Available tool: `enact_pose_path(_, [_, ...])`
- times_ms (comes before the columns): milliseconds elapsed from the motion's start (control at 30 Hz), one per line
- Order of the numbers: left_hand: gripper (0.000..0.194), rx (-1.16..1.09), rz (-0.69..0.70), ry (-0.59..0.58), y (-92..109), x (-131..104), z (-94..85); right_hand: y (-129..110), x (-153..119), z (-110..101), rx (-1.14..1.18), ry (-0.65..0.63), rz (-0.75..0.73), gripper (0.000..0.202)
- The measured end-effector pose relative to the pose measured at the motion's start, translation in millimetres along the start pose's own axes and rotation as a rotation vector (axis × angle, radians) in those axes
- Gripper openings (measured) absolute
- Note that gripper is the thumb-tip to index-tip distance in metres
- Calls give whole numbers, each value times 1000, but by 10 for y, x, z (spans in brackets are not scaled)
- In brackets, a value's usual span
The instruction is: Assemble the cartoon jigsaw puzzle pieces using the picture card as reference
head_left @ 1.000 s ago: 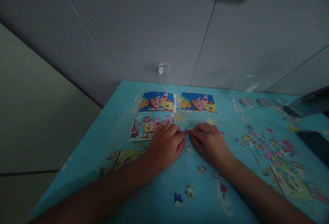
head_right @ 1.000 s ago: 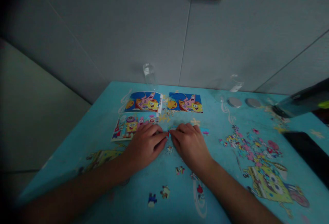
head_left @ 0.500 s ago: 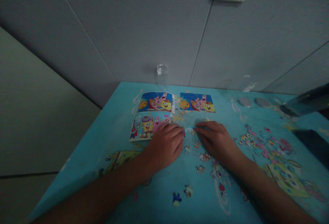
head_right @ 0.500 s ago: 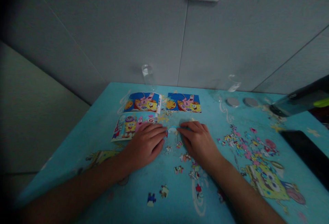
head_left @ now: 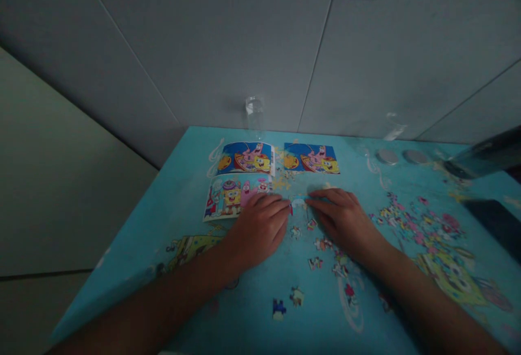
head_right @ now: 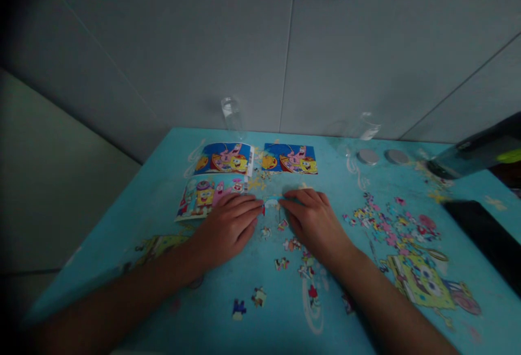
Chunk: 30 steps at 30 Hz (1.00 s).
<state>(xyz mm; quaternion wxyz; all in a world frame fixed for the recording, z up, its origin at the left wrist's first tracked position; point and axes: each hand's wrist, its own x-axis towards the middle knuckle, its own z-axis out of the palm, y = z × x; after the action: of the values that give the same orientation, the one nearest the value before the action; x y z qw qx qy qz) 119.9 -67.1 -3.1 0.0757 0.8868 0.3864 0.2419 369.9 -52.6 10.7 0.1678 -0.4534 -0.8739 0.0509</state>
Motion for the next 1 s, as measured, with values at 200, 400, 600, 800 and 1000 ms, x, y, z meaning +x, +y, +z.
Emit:
enact_pose_path(200, [28,-36,-19,23,-4,-7,-14,-42,-17,-80,67,13,-8,37])
enact_pose_path(400, [29,-5,-6,-25,-1,-7,-20,-40,-53,-77,97,39,-54,30])
enact_pose_path(600, [30,38,18,-56,19,9,-30,-76,-100,35,151,-2,-159,29])
enact_pose_path(800, [29,56,11,-59,23,20,-38,-237,-117,49,157,-42,-194,24])
enact_pose_path(1000, [29,60,15,-46,21,17,-38,-213,-116,79,137,-36,-185,19])
